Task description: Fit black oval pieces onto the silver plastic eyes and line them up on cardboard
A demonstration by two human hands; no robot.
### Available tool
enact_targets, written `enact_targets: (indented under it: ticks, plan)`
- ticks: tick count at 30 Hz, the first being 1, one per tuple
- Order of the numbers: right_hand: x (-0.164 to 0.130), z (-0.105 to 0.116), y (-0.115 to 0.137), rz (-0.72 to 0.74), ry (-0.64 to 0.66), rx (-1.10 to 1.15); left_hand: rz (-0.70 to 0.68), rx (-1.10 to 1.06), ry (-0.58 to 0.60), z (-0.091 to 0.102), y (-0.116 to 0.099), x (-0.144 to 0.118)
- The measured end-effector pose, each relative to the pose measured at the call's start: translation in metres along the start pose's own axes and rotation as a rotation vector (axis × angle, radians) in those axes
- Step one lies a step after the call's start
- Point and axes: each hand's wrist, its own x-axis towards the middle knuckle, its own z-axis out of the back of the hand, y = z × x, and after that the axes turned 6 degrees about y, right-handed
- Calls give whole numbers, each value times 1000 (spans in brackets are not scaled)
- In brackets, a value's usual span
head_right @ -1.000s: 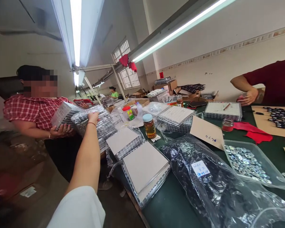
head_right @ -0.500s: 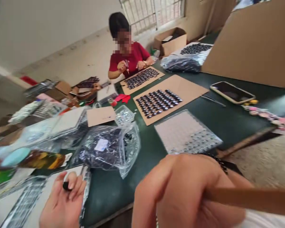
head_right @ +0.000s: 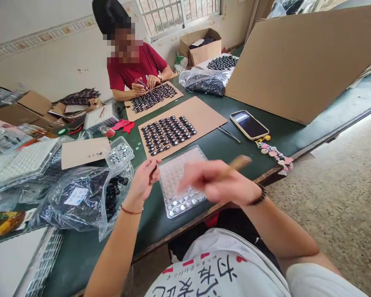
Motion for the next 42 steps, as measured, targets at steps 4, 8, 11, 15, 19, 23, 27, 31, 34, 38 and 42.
enact_targets:
  ticks: [4, 8, 11, 15, 19, 23, 27, 31, 34, 38, 42]
  plan:
    - [18, 4, -44, -132, -89, 23, 66, 86, -110, 6, 26, 4]
    - [16, -6, -76, -288, 6, -56, 45, 64, -127, 11, 32, -1]
    - [27, -11, -73, -271, 218, -166, 19, 57, -160, 9, 34, -2]
    - [55, -27, -62, -134, 516, -285, 46, -42, -190, 7, 39, -1]
    - [65, -46, -68, -86, 619, -420, 69, -158, -187, 9, 40, 0]
    - [62, -48, -76, -7, 620, -336, 94, -58, -168, 13, 39, -1]
    - [59, -34, -79, 27, 397, -269, 98, 268, -130, 11, 36, -7]
    - [57, -25, -85, 55, 264, -406, 5, 598, -62, 0, 31, -16]
    - [57, -25, -89, 84, 257, -458, -52, 752, -50, -4, 32, -18]
    - [56, -27, -92, 91, 245, -449, -117, 912, -70, -2, 35, -16]
    - [55, -28, -95, 106, 256, -486, -92, 979, -39, 2, 34, -15]
